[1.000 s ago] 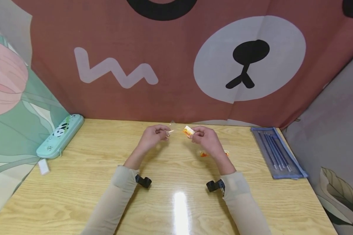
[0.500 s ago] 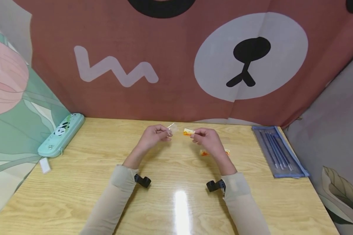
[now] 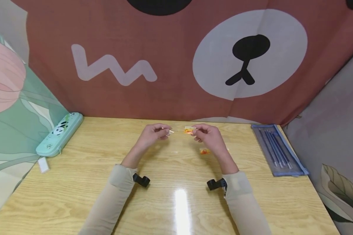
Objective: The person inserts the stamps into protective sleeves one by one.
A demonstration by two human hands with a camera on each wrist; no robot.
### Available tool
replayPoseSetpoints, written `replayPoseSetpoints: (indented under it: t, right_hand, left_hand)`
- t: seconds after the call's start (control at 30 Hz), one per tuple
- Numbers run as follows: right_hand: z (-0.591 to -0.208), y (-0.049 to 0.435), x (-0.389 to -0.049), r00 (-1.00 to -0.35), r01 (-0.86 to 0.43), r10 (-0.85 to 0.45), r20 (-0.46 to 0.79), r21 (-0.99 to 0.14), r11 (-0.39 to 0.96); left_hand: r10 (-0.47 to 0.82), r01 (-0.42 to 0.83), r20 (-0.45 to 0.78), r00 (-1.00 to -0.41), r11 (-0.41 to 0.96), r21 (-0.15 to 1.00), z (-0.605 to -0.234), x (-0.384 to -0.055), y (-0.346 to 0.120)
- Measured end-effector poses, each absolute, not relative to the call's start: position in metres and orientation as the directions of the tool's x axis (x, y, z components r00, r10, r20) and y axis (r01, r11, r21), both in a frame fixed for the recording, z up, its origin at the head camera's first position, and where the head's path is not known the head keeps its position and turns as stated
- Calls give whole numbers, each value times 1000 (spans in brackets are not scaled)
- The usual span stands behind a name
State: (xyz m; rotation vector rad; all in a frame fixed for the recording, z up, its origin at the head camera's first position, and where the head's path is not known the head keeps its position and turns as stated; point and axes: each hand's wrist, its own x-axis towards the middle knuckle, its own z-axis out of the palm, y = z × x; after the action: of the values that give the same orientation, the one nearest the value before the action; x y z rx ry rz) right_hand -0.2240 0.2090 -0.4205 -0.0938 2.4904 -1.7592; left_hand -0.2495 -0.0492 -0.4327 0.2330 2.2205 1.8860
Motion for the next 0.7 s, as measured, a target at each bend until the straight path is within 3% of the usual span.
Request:
replayPoseSetpoints:
  t: [0.17, 0.4, 0.7]
  right_hand:
    - [-423, 207, -224, -994, 8, -100, -43, -944, 330]
    - [-421, 203, -224, -995, 18, -89, -47, -953, 301]
    - [-419, 203, -224, -992, 38, -103, -69, -958, 283]
  left_hand:
    - [279, -15, -63, -958, 172, 985, -434, -249, -47]
    - [304, -35, -58, -951, 83, 996, -433, -250, -45]
    - [301, -63, -90, -949, 96, 993, -432, -248, -45]
